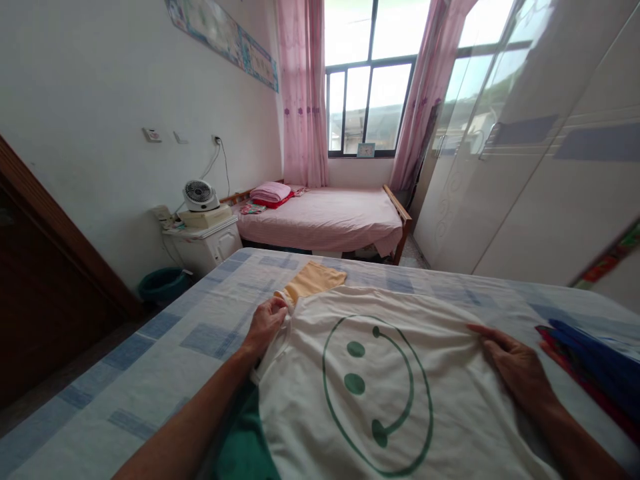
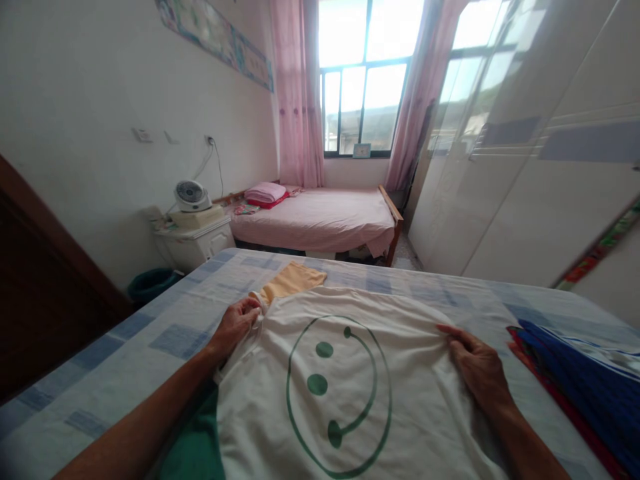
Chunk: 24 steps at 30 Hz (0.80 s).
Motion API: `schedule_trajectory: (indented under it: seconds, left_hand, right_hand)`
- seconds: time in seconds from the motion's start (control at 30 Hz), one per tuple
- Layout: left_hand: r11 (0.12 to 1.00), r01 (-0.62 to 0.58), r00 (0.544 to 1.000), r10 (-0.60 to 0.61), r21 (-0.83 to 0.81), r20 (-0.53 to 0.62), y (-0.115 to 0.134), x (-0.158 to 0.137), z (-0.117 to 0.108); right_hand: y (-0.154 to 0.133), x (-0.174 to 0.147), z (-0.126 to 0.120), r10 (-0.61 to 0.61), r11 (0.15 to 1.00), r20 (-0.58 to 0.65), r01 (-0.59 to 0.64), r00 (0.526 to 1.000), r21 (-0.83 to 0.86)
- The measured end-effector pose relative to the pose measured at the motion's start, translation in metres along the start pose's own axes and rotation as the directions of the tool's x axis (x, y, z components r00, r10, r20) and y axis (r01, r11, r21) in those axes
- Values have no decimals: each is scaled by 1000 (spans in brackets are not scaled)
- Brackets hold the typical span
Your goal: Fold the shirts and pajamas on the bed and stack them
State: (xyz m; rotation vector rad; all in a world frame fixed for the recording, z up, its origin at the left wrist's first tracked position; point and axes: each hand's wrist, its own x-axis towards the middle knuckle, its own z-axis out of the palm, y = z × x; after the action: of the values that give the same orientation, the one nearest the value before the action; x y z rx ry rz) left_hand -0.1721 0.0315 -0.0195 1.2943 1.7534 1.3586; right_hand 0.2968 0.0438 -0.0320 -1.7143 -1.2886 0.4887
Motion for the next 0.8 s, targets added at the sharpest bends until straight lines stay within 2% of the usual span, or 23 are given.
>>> schedule_trajectory:
  seconds: [0.13, 0.2, 0.27, 0.33, 0.43, 0.5, 0.6, 0.7, 0.8]
  left_hand:
    - [982, 71, 997, -68, -172, 24, 13, 2, -10]
    - [940, 108, 994, -111, -324, 9, 24, 3, -19]
    - [906, 126, 991, -131, -404, 15, 35, 3, -26]
    - [930, 156, 987, -132, -332, 93, 40, 0, -29]
    - [974, 191, 962, -161, -120, 220, 38, -4, -24]
    - [983, 175, 968, -162, -51, 192, 33, -5, -18]
    - [990, 138, 983, -133, -31, 127, 29, -6, -12]
    - [992, 118, 981, -111, -40, 157, 31, -10, -11]
    - [990, 117, 976, -101, -74, 191, 34, -16, -8]
  right_hand:
    - [-35, -8, -13, 146, 944, -9, -137, 989, 300]
    - [-54, -8, -24, 196, 877, -25, -164, 980, 452]
    - [-65, -6, -36, 214, 825, -21, -169, 976, 539]
    - [-66, -2, -44, 209, 820, 21, -187, 978, 540]
    - [-54, -1, -50, 219, 845, 122, -251, 968, 473]
    - [-46, -5, -49, 238, 845, 160, -285, 958, 453]
    - [-46, -16, -47, 294, 806, 162, -336, 942, 488]
    - [-53, -26, -45, 329, 762, 174, -370, 928, 532]
    - [-57, -31, -44, 304, 754, 185, -355, 935, 553]
